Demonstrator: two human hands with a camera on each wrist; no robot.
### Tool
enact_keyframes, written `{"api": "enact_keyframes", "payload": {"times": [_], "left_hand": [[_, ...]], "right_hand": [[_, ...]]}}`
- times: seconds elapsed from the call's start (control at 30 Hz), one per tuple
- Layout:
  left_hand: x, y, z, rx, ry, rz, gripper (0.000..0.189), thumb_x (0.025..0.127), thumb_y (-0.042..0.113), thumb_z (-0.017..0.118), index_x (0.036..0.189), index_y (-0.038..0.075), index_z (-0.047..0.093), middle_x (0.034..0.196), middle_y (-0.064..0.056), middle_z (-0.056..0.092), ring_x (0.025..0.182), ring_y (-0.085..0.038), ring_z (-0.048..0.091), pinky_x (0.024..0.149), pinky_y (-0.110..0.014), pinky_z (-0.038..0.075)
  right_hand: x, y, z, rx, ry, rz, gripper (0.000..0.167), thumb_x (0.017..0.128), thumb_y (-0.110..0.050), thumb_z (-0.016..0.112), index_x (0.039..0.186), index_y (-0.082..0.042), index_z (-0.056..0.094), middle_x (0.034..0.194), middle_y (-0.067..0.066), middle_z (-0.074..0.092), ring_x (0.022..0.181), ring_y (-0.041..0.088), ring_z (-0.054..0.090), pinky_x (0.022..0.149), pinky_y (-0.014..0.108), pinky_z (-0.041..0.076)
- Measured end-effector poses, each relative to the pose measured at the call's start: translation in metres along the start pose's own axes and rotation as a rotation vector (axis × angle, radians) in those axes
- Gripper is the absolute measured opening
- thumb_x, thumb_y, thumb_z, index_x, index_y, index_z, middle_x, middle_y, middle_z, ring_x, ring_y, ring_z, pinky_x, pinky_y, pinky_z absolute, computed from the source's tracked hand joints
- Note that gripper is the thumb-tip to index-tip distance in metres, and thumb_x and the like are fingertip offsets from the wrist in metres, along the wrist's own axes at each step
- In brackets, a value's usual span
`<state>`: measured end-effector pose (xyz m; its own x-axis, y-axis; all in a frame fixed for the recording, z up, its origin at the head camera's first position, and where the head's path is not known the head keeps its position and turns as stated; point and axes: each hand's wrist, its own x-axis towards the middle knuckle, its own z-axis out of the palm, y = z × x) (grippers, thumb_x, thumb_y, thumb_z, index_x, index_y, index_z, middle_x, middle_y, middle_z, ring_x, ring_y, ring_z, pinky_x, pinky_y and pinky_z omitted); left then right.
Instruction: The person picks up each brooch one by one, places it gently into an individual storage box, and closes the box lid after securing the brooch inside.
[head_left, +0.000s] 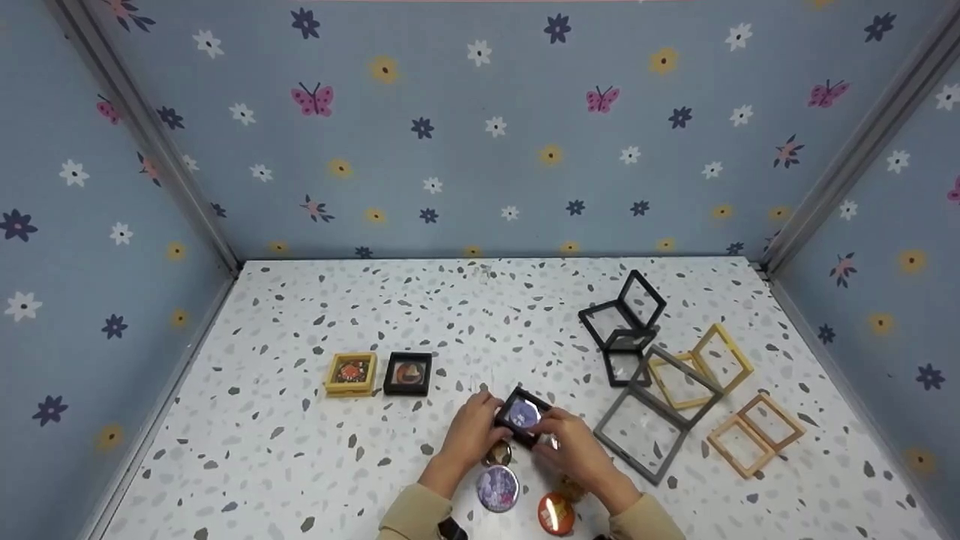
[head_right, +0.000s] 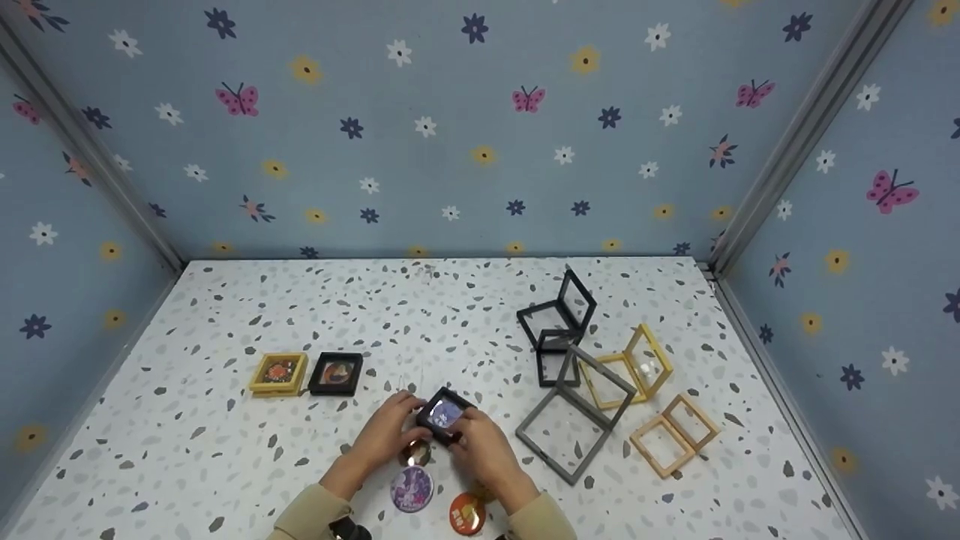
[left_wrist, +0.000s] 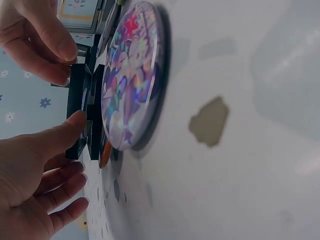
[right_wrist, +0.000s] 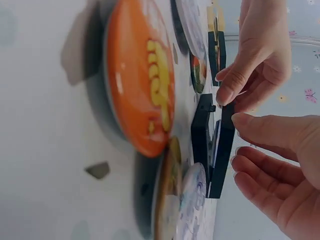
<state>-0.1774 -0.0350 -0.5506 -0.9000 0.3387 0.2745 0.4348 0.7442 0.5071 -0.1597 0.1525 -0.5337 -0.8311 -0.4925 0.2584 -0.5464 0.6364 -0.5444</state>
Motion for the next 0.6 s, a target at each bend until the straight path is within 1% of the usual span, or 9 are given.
{"api": "enact_keyframes", "payload": {"times": [0.13, 0.27, 0.37, 0.47, 0.53, 0.6], "left_hand": [[0.000, 0.001, -0.002, 0.021, 0.023, 0.082, 0.029, 0.070, 0.016, 0.072, 0.093, 0.002, 0.061, 0.091, -0.004, 0.052, 0.084, -0.020, 0.052, 0.076, -0.031, 0.044], [0.001, 0.001, -0.004, 0.088, 0.002, 0.185, 0.018, 0.073, 0.014, 0.069, 0.087, 0.005, 0.064, 0.089, -0.001, 0.052, 0.083, -0.016, 0.051, 0.074, -0.029, 0.043], [0.002, 0.001, -0.004, 0.168, -0.028, 0.256, 0.012, 0.075, 0.015, 0.067, 0.085, 0.008, 0.065, 0.089, 0.001, 0.053, 0.082, -0.014, 0.050, 0.071, -0.027, 0.042], [0.003, 0.002, -0.003, 0.221, -0.042, 0.308, 0.010, 0.075, 0.015, 0.066, 0.084, 0.009, 0.066, 0.087, 0.002, 0.054, 0.080, -0.013, 0.049, 0.068, -0.025, 0.041], [0.005, 0.002, -0.003, 0.243, -0.046, 0.330, 0.008, 0.075, 0.014, 0.066, 0.082, 0.010, 0.067, 0.084, 0.003, 0.055, 0.078, -0.012, 0.049, 0.067, -0.024, 0.040], [0.006, 0.003, -0.003, 0.264, -0.047, 0.346, 0.007, 0.075, 0.014, 0.066, 0.080, 0.010, 0.067, 0.082, 0.003, 0.055, 0.076, -0.012, 0.049, 0.066, -0.024, 0.040]], "right_hand": [[-0.006, 0.002, -0.010, -0.002, 0.031, -0.002, 0.016, 0.070, -0.002, 0.069, 0.085, -0.002, 0.067, 0.085, 0.003, 0.058, 0.076, 0.019, 0.058, 0.070, 0.030, 0.048], [-0.013, 0.008, -0.025, -0.001, 0.104, 0.010, 0.014, 0.072, -0.002, 0.069, 0.086, -0.002, 0.066, 0.085, 0.002, 0.058, 0.077, 0.018, 0.058, 0.069, 0.031, 0.048], [-0.020, 0.012, -0.038, -0.017, 0.206, 0.023, 0.014, 0.072, -0.002, 0.070, 0.085, -0.004, 0.066, 0.085, 0.001, 0.058, 0.076, 0.018, 0.059, 0.066, 0.031, 0.049], [-0.026, 0.016, -0.052, -0.038, 0.328, 0.038, 0.016, 0.070, -0.001, 0.071, 0.084, -0.007, 0.066, 0.083, -0.001, 0.059, 0.073, 0.017, 0.059, 0.062, 0.030, 0.049], [-0.030, 0.019, -0.062, -0.057, 0.409, 0.048, 0.018, 0.069, 0.001, 0.072, 0.083, -0.008, 0.067, 0.082, -0.001, 0.060, 0.072, 0.017, 0.059, 0.060, 0.029, 0.048], [-0.034, 0.021, -0.072, -0.088, 0.486, 0.057, 0.021, 0.067, 0.004, 0.072, 0.084, -0.008, 0.067, 0.082, 0.000, 0.060, 0.073, 0.017, 0.059, 0.062, 0.027, 0.048]]}}
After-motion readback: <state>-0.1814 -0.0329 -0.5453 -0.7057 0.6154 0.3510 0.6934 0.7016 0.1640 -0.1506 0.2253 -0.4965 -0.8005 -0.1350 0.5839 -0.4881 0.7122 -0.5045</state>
